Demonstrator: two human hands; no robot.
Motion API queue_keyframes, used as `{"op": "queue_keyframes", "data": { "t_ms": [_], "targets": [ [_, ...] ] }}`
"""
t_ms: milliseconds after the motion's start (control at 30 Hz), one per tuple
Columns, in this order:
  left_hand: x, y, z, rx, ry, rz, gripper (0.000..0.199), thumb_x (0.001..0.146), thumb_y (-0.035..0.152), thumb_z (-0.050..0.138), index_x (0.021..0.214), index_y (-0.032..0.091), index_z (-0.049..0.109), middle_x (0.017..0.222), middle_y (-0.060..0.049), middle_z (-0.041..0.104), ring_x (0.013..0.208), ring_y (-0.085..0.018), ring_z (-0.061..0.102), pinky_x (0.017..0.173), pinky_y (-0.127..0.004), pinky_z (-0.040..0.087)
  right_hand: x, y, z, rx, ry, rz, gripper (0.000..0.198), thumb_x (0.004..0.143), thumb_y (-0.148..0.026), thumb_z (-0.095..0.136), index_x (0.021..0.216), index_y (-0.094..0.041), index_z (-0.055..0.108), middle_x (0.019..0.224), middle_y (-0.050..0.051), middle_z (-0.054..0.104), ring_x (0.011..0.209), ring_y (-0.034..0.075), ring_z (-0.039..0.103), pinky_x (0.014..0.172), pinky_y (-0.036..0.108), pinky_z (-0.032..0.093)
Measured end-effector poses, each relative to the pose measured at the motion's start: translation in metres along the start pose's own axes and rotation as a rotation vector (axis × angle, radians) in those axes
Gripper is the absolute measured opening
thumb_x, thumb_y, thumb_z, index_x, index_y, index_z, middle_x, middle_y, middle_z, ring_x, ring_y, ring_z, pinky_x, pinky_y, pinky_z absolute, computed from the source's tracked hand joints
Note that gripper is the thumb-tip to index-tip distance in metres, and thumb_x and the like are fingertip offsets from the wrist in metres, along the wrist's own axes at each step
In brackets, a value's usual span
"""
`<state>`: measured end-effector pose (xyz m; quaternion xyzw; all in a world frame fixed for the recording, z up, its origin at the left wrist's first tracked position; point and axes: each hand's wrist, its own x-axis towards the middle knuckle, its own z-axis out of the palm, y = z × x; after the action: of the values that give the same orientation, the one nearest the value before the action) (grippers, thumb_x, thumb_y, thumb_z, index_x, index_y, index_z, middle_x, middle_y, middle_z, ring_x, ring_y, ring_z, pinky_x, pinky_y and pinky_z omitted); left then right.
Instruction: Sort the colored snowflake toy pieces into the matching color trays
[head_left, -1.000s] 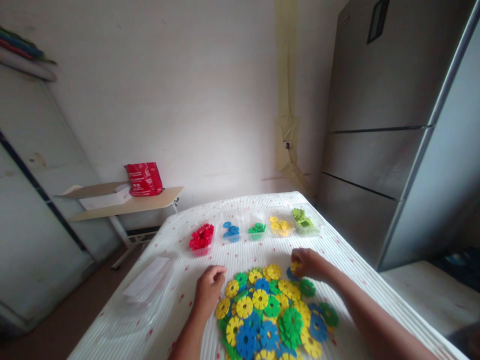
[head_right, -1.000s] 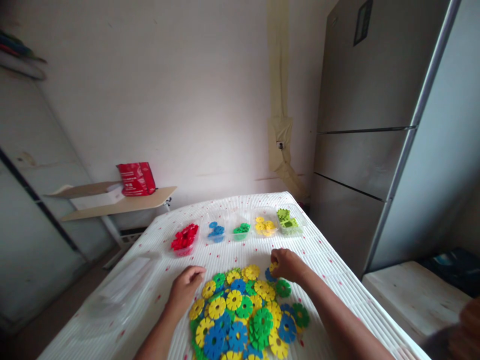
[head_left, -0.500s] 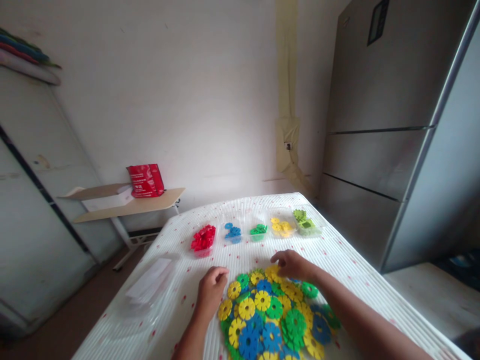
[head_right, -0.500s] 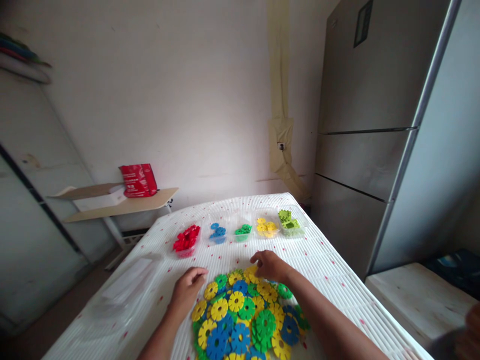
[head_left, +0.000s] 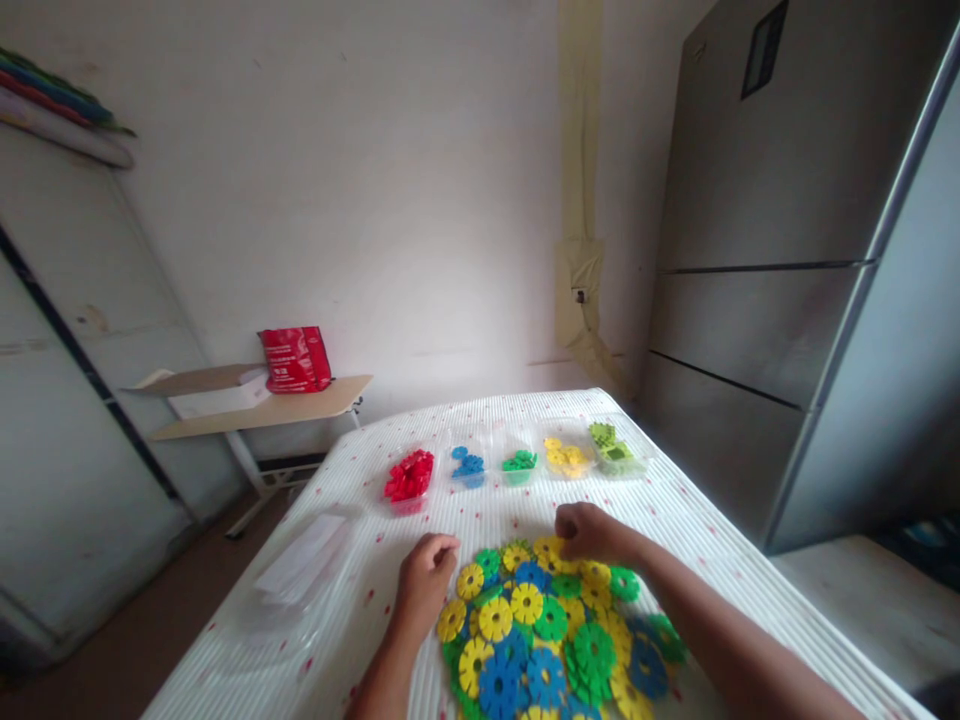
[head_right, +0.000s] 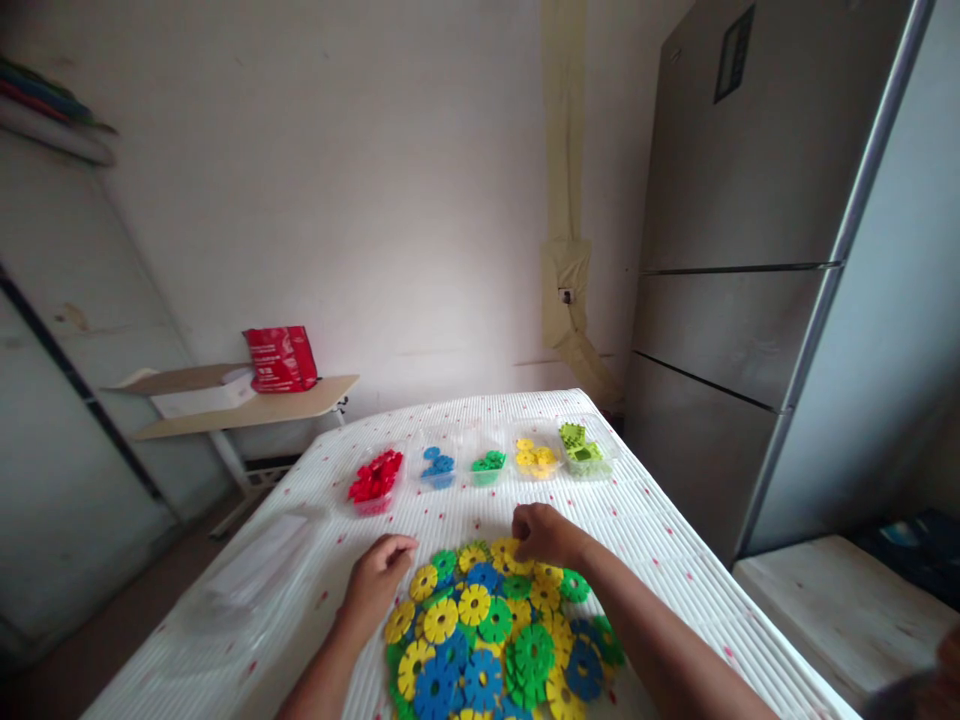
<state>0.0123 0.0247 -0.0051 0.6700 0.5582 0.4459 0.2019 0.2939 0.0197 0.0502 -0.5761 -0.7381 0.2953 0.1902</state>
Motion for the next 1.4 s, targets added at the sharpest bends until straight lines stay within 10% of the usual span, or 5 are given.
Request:
{"op": "queue_keyframes", "data": {
  "t_ms": [200, 400, 733, 1400],
  "targets": [
    [0.0, 0.001, 0.0, 0.003, -0.004, 0.0, 0.02, 0.067, 0.027, 0.048, 0.072, 0.018, 0.065, 0.074, -0.004, 0.068, 0.071, -0.02, 0.063, 0.069, -0.031, 0.05, 0.021, -0.003, -0.041, 0.127, 0.173, 0.077, 0.011, 0.063, -0.008, 0.059, 0.069, -0.015, 0.055, 0.052, -0.006, 0.053, 0.04, 0.005, 0.045, 0.039, 0.016, 0.034],
    [-0.001, -0.002, 0.0, -0.01, -0.006, 0.005, 0.019, 0.068, 0.027, 0.049, 0.072, 0.018, 0.065, 0.073, -0.004, 0.068, 0.071, -0.019, 0.063, 0.068, -0.03, 0.05, 0.046, -0.002, -0.071, 0.156, 0.446, 0.131, 0.02, 0.076, -0.014, 0.051, 0.097, -0.013, 0.052, 0.086, 0.006, 0.062, 0.052, 0.006, 0.057, 0.046, 0.016, 0.044],
    [-0.001, 0.002, 0.0, -0.005, -0.002, -0.009, 0.019, 0.066, 0.028, 0.049, 0.071, 0.018, 0.065, 0.073, -0.004, 0.068, 0.072, -0.02, 0.063, 0.069, -0.03, 0.049, -0.012, 0.026, -0.029, -0.039, 0.085, 0.032, 0.009, 0.065, -0.012, 0.054, 0.069, -0.015, 0.062, 0.061, -0.002, 0.061, 0.046, 0.008, 0.056, 0.043, 0.017, 0.038],
    [-0.002, 0.01, -0.002, -0.001, 0.021, -0.004, 0.019, 0.064, 0.028, 0.049, 0.068, 0.019, 0.065, 0.072, -0.004, 0.069, 0.07, -0.019, 0.063, 0.068, -0.03, 0.051, -0.018, 0.026, -0.014, -0.168, 0.194, 0.055, 0.012, 0.061, -0.01, 0.054, 0.071, -0.016, 0.055, 0.066, -0.001, 0.056, 0.06, 0.01, 0.047, 0.052, 0.02, 0.031]
  ]
}}
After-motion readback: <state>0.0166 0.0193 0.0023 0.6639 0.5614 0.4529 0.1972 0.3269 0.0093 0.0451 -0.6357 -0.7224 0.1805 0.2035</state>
